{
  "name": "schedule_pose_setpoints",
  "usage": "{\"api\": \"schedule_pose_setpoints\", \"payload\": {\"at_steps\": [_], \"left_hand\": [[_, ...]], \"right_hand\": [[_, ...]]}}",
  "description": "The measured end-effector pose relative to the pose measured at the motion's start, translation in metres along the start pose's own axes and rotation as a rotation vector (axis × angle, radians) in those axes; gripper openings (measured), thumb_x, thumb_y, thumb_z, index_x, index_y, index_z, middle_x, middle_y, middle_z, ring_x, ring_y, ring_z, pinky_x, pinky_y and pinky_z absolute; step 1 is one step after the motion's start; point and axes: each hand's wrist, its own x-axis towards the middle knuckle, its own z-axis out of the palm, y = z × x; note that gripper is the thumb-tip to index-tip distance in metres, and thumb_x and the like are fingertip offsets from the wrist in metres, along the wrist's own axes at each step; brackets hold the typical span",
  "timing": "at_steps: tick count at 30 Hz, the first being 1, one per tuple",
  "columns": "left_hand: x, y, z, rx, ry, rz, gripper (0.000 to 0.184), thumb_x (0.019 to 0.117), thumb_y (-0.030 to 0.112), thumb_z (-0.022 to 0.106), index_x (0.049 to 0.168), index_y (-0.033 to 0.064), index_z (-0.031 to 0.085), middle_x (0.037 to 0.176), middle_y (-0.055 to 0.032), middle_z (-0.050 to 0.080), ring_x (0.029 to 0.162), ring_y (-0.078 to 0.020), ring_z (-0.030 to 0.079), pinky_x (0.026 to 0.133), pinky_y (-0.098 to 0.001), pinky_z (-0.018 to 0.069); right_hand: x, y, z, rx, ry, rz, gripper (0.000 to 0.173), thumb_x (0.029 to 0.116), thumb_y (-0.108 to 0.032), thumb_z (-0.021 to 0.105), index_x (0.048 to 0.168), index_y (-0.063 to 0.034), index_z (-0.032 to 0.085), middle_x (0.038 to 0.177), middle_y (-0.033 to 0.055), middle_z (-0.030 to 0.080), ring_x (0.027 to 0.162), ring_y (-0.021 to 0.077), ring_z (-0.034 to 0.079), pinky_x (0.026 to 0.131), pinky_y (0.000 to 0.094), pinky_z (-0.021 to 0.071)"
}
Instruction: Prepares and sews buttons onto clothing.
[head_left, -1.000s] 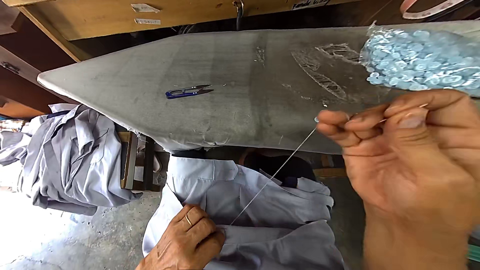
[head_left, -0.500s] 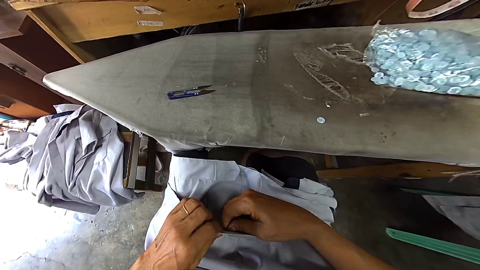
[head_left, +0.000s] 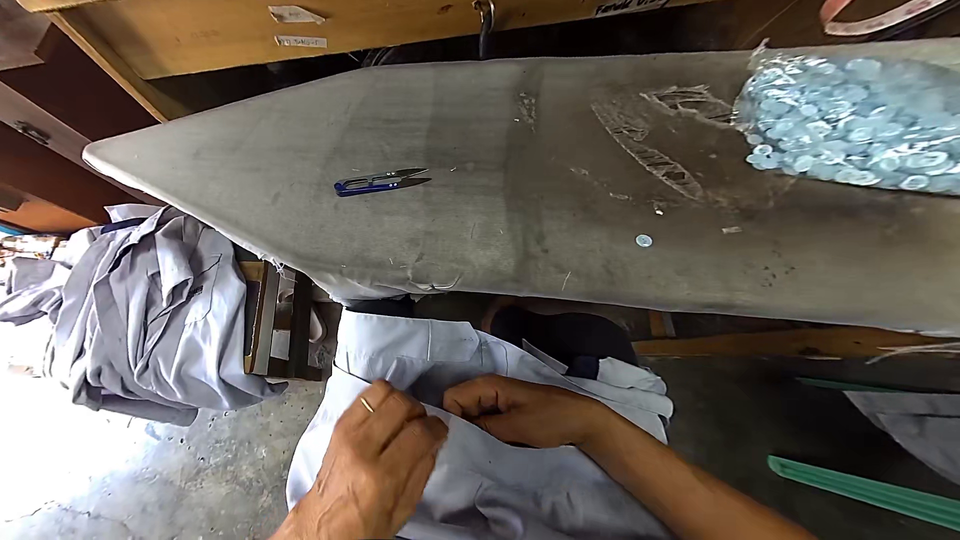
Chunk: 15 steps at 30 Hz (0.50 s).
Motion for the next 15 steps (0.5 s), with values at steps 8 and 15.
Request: {"api": "schedule_pose_setpoints", "payload": {"at_steps": [8, 15], "left_hand": [[-0.01, 0.006, 0.02, -0.248, -0.037, -0.134, 0.01, 0.0947, 0.017, 0.071, 0.098, 0.0075, 0.073, 0.09, -0.0023, 0.071, 0.086, -0.0088, 0.065, 0.079, -0.0204, 0.0538], [-0.013, 0.002, 0.022, -0.399, -0.033, -0.199, 0.009, 0.09, 0.011, 0.071, 0.098, 0.0074, 0.071, 0.089, -0.0011, 0.069, 0.082, -0.0054, 0.063, 0.073, -0.0178, 0.0532]], "right_hand": [[0.002, 0.002, 0.0, 0.053, -0.008, -0.011, 0.017, 0.0991, 0.002, 0.045, 0.099, -0.0057, 0.06, 0.082, -0.0035, 0.059, 0.075, 0.0005, 0.057, 0.068, 0.0179, 0.0481], [0.002, -0.004, 0.0, 0.076, -0.012, 0.029, 0.016, 0.0971, 0.002, 0.048, 0.097, -0.0062, 0.062, 0.077, -0.0045, 0.06, 0.07, -0.0005, 0.057, 0.063, 0.0167, 0.0472]]}}
